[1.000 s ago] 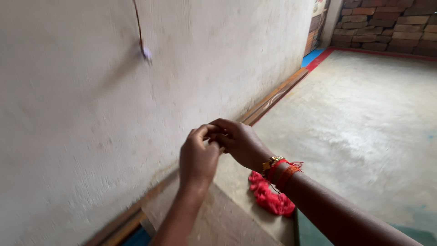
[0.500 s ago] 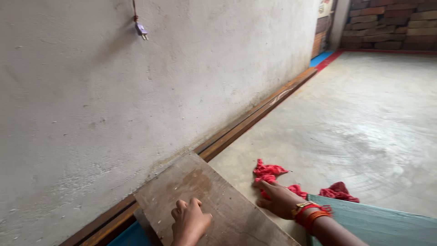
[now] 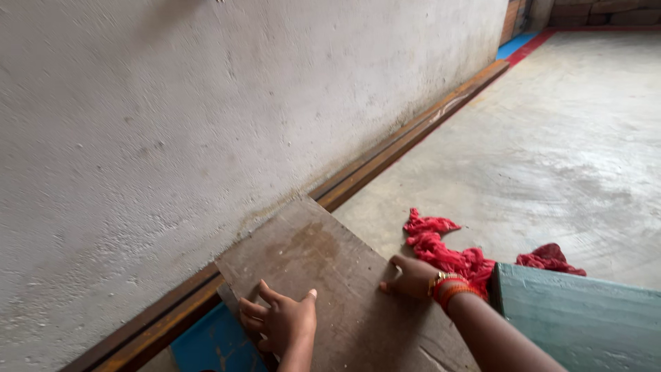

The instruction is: The person picks up a white box and places it on a high shelf, then carries a green board and sets it on the floor against a wall.

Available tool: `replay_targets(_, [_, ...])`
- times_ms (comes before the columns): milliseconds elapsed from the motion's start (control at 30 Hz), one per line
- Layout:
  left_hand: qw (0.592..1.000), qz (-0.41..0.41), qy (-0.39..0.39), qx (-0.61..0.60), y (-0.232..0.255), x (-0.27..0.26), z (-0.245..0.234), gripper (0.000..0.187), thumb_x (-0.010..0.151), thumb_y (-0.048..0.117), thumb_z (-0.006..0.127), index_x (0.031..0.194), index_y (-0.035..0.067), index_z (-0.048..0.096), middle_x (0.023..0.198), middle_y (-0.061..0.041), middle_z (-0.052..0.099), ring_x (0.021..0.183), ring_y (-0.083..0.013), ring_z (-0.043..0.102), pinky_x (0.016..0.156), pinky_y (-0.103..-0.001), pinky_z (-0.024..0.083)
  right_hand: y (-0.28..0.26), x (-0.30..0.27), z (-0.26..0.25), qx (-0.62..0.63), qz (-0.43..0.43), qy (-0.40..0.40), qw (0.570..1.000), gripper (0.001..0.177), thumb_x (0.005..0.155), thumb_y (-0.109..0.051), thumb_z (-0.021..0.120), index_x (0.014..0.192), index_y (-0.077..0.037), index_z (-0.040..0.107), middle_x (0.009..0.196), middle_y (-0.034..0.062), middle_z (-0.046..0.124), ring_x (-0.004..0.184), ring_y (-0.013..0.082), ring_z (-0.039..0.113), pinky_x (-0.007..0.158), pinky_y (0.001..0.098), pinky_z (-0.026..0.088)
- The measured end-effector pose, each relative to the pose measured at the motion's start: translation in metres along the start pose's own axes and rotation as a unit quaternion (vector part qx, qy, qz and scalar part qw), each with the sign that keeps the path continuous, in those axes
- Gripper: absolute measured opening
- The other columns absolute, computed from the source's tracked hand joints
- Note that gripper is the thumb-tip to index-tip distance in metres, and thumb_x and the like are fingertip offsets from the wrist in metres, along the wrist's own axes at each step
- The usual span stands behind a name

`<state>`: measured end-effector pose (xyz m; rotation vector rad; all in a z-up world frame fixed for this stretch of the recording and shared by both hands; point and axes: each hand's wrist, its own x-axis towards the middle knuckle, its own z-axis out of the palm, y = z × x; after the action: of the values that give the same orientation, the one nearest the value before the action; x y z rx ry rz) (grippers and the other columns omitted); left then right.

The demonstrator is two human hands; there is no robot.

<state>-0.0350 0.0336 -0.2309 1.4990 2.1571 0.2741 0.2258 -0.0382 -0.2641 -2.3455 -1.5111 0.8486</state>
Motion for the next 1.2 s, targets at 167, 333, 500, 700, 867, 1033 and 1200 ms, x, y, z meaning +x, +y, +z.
replay_targets(167, [0.999, 0.043, 0.020, -0.002, -0.004, -0.016, -0.009, 0.116, 0.080, 0.058, 0.081, 0.162, 0.020, 0.007, 0.165, -0.024, -0.014, 0.154, -0.0398, -0.010, 0.103, -0.069, 0.035, 0.003, -0.007, -0.007, 0.062, -0.002, 0.019, 0.998, 0.082, 0.074, -0.056, 0.082, 0.139, -0.013, 0.059, 0.133, 0.0157, 0.065, 0.128, 0.0290, 0.062, 0.106, 0.0386, 0.050])
replay_targets(333, [0.998, 0.059, 0.035, -0.017, -0.009, -0.018, -0.017, 0.121, 0.074, 0.059, 0.085, 0.160, 0.019, 0.010, 0.165, -0.023, -0.008, 0.154, -0.0396, -0.002, 0.106, -0.063, 0.040, 0.005, -0.001, -0.005, 0.037, 0.042, 0.031, 0.998, 0.084, 0.070, -0.058, 0.085, 0.135, -0.010, 0.063, 0.132, 0.0144, 0.068, 0.126, 0.0282, 0.063, 0.106, 0.0381, 0.051])
replay_targets(500, [0.990, -0.045, 0.076, -0.113, -0.026, -0.012, 0.001, 0.133, 0.063, 0.056, 0.092, 0.162, 0.017, 0.012, 0.159, -0.024, 0.025, 0.143, -0.0428, 0.038, 0.106, -0.051, 0.050, 0.009, -0.003, 0.006, 0.033, 0.072, 0.058, 0.995, 0.086, 0.071, -0.065, 0.084, 0.134, -0.009, 0.064, 0.132, 0.0145, 0.067, 0.126, 0.0284, 0.063, 0.105, 0.0390, 0.050])
replay_targets(700, [0.956, -0.081, -0.030, -0.279, -0.063, 0.045, 0.025, 0.097, 0.063, 0.049, 0.095, 0.129, -0.015, 0.062, 0.129, -0.033, 0.066, 0.119, -0.0440, 0.066, 0.102, -0.050, 0.053, -0.004, -0.022, -0.009, 0.026, 0.090, 0.035, 0.995, 0.073, 0.069, -0.062, 0.084, 0.118, -0.009, 0.076, 0.116, 0.0103, 0.075, 0.112, 0.0228, 0.070, 0.095, 0.0379, 0.055])
replay_targets(867, [0.926, -0.158, -0.078, -0.333, -0.053, 0.044, 0.018, 0.089, 0.067, 0.043, 0.091, 0.130, -0.013, 0.066, 0.134, -0.028, 0.068, 0.123, -0.0416, 0.066, 0.105, -0.049, 0.051, -0.036, -0.044, -0.045, 0.078, 0.037, 0.134, 0.987, 0.064, 0.069, -0.053, 0.088, 0.114, -0.010, 0.074, 0.109, 0.0095, 0.077, 0.104, 0.0212, 0.073, 0.088, 0.0361, 0.057])
replay_targets(1033, [0.862, -0.097, -0.162, -0.471, -0.052, 0.049, 0.001, 0.095, 0.074, 0.048, 0.081, 0.150, 0.001, 0.050, 0.156, -0.018, 0.049, 0.142, -0.0361, 0.047, 0.116, -0.050, 0.036, -0.081, -0.073, -0.074, 0.148, 0.025, 0.160, 0.976, 0.045, 0.078, -0.041, 0.083, 0.112, -0.013, 0.074, 0.102, 0.0081, 0.078, 0.094, 0.0217, 0.076, 0.083, 0.0367, 0.059])
replay_targets(1200, [0.879, -0.113, -0.211, -0.413, -0.050, 0.035, -0.065, 0.097, 0.083, 0.057, 0.068, 0.163, 0.017, 0.031, 0.166, -0.015, 0.033, 0.149, -0.0397, 0.035, 0.119, -0.061, 0.034, -0.112, -0.095, -0.089, 0.168, 0.007, 0.194, 0.967, 0.036, 0.082, -0.040, 0.080, 0.106, -0.013, 0.078, 0.092, 0.0095, 0.080, 0.086, 0.0204, 0.077, 0.080, 0.0367, 0.059])
